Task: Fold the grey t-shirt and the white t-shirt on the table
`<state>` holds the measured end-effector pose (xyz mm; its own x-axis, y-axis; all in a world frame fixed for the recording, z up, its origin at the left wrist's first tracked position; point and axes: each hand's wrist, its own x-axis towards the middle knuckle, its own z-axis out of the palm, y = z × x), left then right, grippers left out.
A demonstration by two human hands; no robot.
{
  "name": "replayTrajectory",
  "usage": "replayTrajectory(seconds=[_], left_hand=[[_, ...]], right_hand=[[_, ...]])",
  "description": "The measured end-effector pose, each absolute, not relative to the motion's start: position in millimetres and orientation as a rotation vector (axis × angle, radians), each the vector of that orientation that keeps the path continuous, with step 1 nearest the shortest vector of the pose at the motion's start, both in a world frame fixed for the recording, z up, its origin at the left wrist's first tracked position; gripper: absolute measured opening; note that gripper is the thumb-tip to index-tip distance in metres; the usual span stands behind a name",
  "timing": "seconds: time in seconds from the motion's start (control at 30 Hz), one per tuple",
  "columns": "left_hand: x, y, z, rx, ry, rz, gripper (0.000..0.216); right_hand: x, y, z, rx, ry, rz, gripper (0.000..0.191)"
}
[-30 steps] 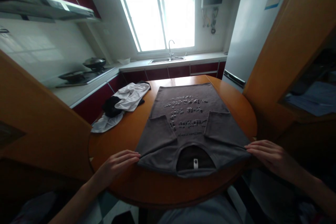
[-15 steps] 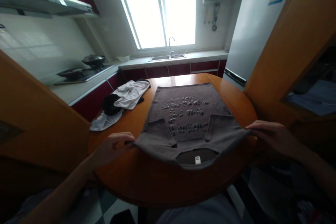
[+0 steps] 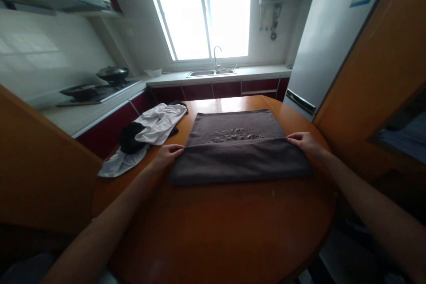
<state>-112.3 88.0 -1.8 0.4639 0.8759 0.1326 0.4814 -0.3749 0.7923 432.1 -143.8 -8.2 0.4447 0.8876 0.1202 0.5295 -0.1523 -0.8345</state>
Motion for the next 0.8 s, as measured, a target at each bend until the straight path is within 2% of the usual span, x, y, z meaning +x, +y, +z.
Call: replayTrajectory(seconds=[0.17,0.3,0.5,0.8], left_hand=[[-107,105,-12,2.051,1.142,0.756,0.056],[-107,117,-6,2.059,1.185,0.886,0.057],[-94,127,-15,2.118,1.209,0.751,0.051],[-91,134,-16,2.075,1.197,0.830,0.053]], right_hand=[[453,-128,-26,-1.829,-1.168,0.620,0.030],[467,-122,-19,-1.759,-1.144,0.537,0.032],[462,-99,-33,-1.818,-1.123,0.540,0.026],[469,-86,-35,-1.790,-1.071,0.532,0.025]])
